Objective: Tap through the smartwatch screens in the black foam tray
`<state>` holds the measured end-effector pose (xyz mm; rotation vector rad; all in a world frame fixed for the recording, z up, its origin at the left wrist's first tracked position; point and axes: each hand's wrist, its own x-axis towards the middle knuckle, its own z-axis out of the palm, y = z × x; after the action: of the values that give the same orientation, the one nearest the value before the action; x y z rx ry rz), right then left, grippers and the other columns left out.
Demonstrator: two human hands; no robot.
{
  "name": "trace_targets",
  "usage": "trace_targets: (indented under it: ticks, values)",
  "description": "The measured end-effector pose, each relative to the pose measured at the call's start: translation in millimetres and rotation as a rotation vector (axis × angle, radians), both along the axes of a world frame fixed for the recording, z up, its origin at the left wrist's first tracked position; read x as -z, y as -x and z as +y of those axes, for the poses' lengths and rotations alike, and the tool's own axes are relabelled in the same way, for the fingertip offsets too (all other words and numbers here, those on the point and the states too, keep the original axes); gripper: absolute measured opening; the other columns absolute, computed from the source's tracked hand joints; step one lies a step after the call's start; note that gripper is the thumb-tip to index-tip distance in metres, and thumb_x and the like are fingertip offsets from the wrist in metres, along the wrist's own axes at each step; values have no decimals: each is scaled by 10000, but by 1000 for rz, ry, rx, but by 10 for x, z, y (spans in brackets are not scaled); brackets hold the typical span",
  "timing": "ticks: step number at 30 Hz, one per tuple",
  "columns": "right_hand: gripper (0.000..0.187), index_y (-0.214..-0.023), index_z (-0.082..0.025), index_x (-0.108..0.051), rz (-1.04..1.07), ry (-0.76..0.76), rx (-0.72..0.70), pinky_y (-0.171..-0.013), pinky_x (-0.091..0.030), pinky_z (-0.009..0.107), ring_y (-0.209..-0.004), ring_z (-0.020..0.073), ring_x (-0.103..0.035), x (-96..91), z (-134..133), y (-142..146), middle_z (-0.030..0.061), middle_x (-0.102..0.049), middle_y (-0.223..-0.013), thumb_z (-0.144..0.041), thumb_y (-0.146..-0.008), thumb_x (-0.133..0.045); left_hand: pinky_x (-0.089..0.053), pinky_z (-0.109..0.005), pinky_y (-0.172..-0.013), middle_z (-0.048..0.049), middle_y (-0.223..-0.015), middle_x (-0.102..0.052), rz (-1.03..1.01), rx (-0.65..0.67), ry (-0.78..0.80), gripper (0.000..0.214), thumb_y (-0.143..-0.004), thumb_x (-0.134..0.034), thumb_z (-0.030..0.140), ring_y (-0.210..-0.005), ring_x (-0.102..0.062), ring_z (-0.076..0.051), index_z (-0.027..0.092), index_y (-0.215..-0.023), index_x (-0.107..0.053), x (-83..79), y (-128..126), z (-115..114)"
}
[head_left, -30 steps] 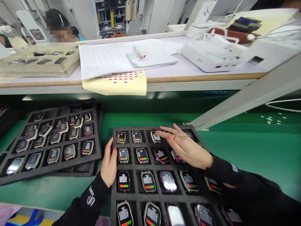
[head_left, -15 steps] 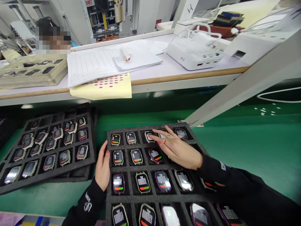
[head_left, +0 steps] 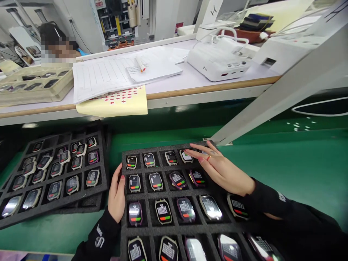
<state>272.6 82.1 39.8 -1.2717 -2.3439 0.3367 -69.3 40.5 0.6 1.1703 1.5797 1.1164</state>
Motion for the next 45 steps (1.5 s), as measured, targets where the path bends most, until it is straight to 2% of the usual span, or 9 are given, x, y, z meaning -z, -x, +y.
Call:
trace_targets:
  ticks: [6,14,19,25,34,36,40,42,45]
  values:
    - [429,-1364,-179,-546,21,23,22,-1163,-190,697,-1373,289,-433,124,-66,-56,93,-626,-1334,-273,-1077,-241,-314,-327,-1208,-24,-1533,-449,15,-13,-14,487,-978,-466,457,-1435,-389,-192,244,-1414,-500,7,-2,10]
    - [458,-1361,-147,-553,-31,60,1,-1150,-163,725,-1374,310,-427,144,-13,-32,109,-618,-1341,-287,-1071,-227,-291,-339,-1220,-20,-1524,-460,2,-15,-22,477,-976,-477,453,-1429,-394,-193,253,-1408,-508,22,-11,21]
    - [440,-1348,-179,-564,69,49,137,-1156,-220,691,-1359,291,-452,145,-67,-201,91,-627,-1333,-304,-1078,-241,-286,-336,-1222,-4,-1525,-458,-10,-20,-7,476,-973,-482,469,-1431,-390,-189,274,-1407,-509,17,-11,21]
    - [437,-1262,-160,-640,132,-139,323,-1156,-252,660,-1273,308,-545,323,-179,-378,111,-673,-1257,-279,-1069,-266,-301,-348,-1216,-7,-1524,-460,-22,-38,6,495,-956,-506,473,-1429,-395,-205,266,-1405,-514,-20,-36,12]
    - [430,-1211,-156,-672,192,-193,437,-1142,-299,639,-1216,308,-590,396,-193,-409,117,-698,-1201,-286,-1058,-291,-298,-351,-1217,-3,-1512,-476,-14,-61,-2,479,-947,-522,460,-1425,-402,-208,266,-1384,-532,-24,-42,25]
    - [433,-1254,-141,-652,243,-161,506,-1141,-341,591,-1237,308,-573,419,-213,-423,132,-673,-1246,-318,-1047,-316,-296,-349,-1218,-9,-1509,-481,-2,-66,-9,475,-947,-520,453,-1426,-401,-207,257,-1380,-538,-25,-44,26]
    - [475,-1397,-163,-562,297,11,624,-1085,-457,491,-1269,306,-552,510,-288,-496,112,-607,-1355,-358,-1005,-378,-284,-356,-1225,-18,-1509,-481,8,-65,-12,479,-946,-519,457,-1426,-400,-214,251,-1378,-543,-27,-42,17]
    - [494,-1432,-190,-532,297,106,659,-1067,-473,480,-1237,304,-581,560,-320,-540,88,-610,-1357,-352,-985,-402,-287,-363,-1224,-20,-1510,-479,-2,-62,-8,484,-944,-522,462,-1427,-400,-219,255,-1382,-541,-27,-41,15]
    - [531,-1451,-174,-516,289,209,703,-1020,-502,479,-1193,317,-613,608,-333,-579,87,-650,-1300,-344,-957,-418,-288,-361,-1224,-23,-1518,-469,-6,-57,-1,488,-948,-517,461,-1433,-392,-219,257,-1392,-533,-26,-42,16]
